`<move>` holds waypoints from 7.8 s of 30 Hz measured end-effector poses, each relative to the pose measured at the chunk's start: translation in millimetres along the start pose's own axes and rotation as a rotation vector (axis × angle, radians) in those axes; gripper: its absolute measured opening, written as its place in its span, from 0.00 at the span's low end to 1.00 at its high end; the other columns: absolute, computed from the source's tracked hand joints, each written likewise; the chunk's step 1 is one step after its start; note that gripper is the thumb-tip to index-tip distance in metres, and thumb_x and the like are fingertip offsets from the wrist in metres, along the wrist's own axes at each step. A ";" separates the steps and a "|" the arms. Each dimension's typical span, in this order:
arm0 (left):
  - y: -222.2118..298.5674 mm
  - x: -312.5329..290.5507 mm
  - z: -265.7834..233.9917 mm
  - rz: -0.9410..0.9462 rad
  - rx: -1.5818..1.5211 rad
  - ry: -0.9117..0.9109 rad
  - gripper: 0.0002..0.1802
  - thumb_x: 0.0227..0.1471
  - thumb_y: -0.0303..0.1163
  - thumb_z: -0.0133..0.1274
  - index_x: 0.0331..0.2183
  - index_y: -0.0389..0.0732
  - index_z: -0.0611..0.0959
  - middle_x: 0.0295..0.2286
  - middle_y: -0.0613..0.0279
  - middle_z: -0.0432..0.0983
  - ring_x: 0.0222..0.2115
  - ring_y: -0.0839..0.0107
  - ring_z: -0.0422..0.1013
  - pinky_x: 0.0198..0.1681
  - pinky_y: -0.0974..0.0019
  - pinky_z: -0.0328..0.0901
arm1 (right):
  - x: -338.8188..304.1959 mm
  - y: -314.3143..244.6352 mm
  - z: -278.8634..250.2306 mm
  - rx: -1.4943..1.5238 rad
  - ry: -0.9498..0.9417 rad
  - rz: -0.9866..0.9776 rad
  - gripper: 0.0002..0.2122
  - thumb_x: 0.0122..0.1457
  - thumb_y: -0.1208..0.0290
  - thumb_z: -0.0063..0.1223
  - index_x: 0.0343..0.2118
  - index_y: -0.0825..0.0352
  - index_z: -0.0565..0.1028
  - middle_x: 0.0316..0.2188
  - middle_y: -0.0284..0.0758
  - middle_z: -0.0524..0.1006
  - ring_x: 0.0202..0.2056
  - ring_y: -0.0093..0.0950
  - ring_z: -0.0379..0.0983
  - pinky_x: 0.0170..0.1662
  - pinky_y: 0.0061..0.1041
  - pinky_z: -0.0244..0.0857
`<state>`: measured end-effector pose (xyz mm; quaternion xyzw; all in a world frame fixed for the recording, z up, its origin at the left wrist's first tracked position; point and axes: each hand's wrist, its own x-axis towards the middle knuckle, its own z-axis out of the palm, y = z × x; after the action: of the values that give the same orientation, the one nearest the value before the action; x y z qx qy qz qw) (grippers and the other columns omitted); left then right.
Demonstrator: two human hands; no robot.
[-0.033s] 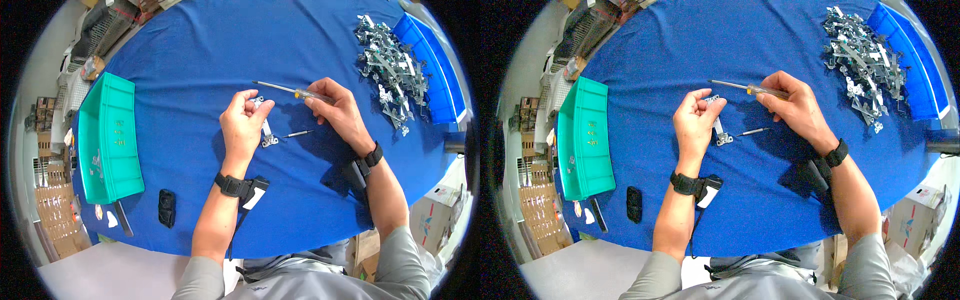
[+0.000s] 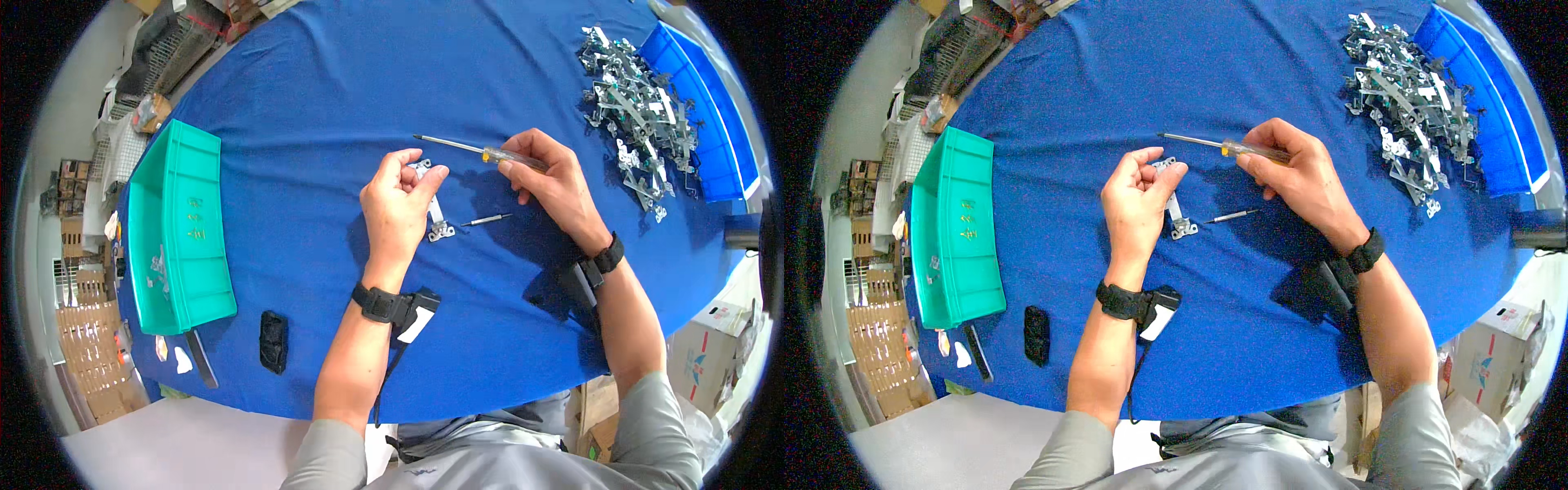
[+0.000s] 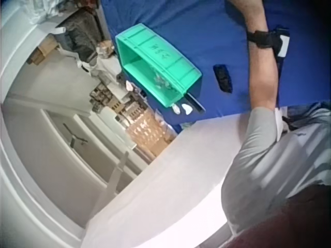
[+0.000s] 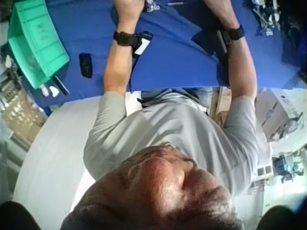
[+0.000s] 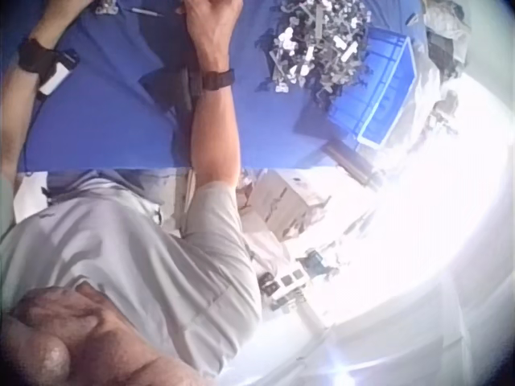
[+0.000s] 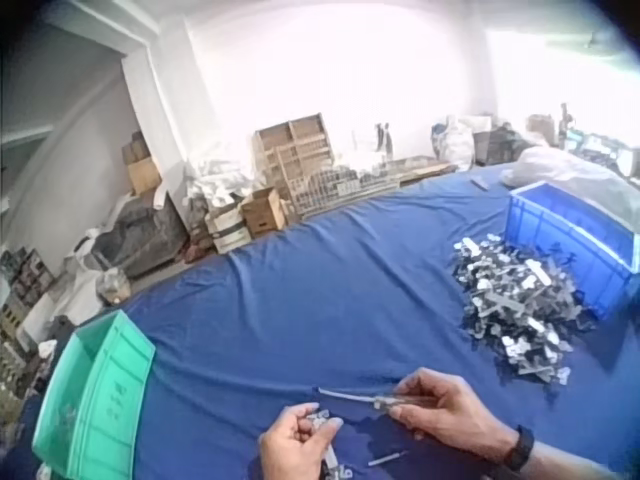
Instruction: Assembling small metallic bracket components using a manual screwdriver.
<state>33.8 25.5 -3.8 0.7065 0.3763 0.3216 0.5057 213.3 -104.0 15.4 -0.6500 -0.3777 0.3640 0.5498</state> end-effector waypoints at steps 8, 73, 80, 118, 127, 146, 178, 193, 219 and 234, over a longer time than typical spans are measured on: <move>7.3 6.5 -13.9 -0.101 -0.312 -0.137 0.13 0.56 0.28 0.55 0.43 0.34 0.81 0.24 0.66 0.78 0.22 0.82 0.71 0.27 0.78 0.66 | -3.0 -0.2 -10.4 0.231 0.081 0.009 0.10 0.59 0.70 0.57 0.41 0.70 0.75 0.27 0.30 0.77 0.25 0.16 0.71 0.26 0.17 0.67; 11.6 8.1 -52.3 -0.465 -0.435 -0.430 0.12 0.54 0.27 0.57 0.38 0.29 0.83 0.36 0.49 0.81 0.35 0.65 0.79 0.42 0.64 0.75 | -13.6 5.4 -22.2 0.379 -0.025 0.054 0.08 0.59 0.69 0.57 0.34 0.68 0.75 0.24 0.31 0.76 0.22 0.16 0.71 0.26 0.17 0.67; 8.1 5.8 -44.7 -0.256 -0.210 -0.399 0.10 0.57 0.31 0.55 0.36 0.32 0.83 0.30 0.59 0.81 0.29 0.74 0.77 0.33 0.72 0.71 | -14.0 3.7 -24.0 0.311 -0.043 0.077 0.09 0.59 0.67 0.58 0.33 0.68 0.74 0.24 0.30 0.76 0.22 0.16 0.71 0.25 0.16 0.66; 3.9 9.5 -52.4 -0.306 -0.497 -0.322 0.06 0.59 0.28 0.51 0.35 0.36 0.79 0.26 0.59 0.77 0.26 0.69 0.76 0.33 0.65 0.73 | -17.4 -0.5 -19.5 0.237 0.040 0.079 0.08 0.59 0.67 0.57 0.32 0.68 0.74 0.22 0.30 0.76 0.21 0.15 0.71 0.23 0.16 0.65; 10.0 10.0 -56.2 -0.415 -0.538 -0.362 0.07 0.55 0.29 0.53 0.33 0.35 0.80 0.24 0.61 0.76 0.23 0.71 0.75 0.30 0.65 0.72 | -16.9 5.0 -24.2 0.556 0.037 0.065 0.08 0.59 0.68 0.56 0.34 0.68 0.73 0.22 0.33 0.76 0.19 0.18 0.71 0.22 0.17 0.65; 11.4 2.1 -31.8 -0.414 -0.565 -0.244 0.05 0.53 0.28 0.50 0.31 0.37 0.78 0.21 0.63 0.72 0.21 0.76 0.71 0.32 0.58 0.76 | -17.9 3.6 -15.7 0.490 0.094 0.073 0.08 0.59 0.68 0.55 0.32 0.69 0.74 0.22 0.34 0.76 0.20 0.19 0.72 0.24 0.17 0.66; 1.2 -1.0 -27.6 -0.339 -0.777 -0.156 0.05 0.55 0.29 0.53 0.33 0.37 0.79 0.24 0.63 0.75 0.25 0.73 0.73 0.40 0.55 0.75 | -20.9 5.8 -8.7 0.496 0.115 0.089 0.11 0.63 0.63 0.53 0.34 0.67 0.74 0.23 0.31 0.76 0.21 0.18 0.72 0.25 0.17 0.65; 4.2 1.8 -32.8 -0.361 -0.650 -0.140 0.06 0.51 0.30 0.55 0.30 0.38 0.79 0.20 0.66 0.71 0.20 0.76 0.68 0.25 0.66 0.70 | -19.8 -0.2 -10.8 0.383 0.020 0.042 0.09 0.60 0.67 0.56 0.36 0.67 0.74 0.26 0.32 0.76 0.24 0.18 0.73 0.24 0.16 0.67; 5.9 2.3 -31.4 -0.354 -0.624 -0.160 0.08 0.53 0.32 0.56 0.31 0.37 0.80 0.20 0.64 0.73 0.20 0.75 0.70 0.27 0.66 0.72 | -15.2 6.7 -9.9 0.330 0.101 -0.056 0.10 0.62 0.68 0.55 0.41 0.66 0.70 0.23 0.27 0.72 0.21 0.15 0.68 0.21 0.15 0.60; 2.4 2.9 -36.2 -0.366 -0.680 -0.174 0.08 0.54 0.31 0.55 0.33 0.37 0.80 0.21 0.65 0.73 0.21 0.76 0.70 0.29 0.64 0.73 | -19.6 -3.0 -8.2 0.279 0.085 0.015 0.11 0.61 0.68 0.55 0.41 0.67 0.69 0.24 0.29 0.74 0.21 0.15 0.68 0.20 0.13 0.60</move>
<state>5.5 44.6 8.8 0.4445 0.3238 0.2716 0.7898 211.5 -124.7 20.5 -0.5848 -0.2950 0.3891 0.6477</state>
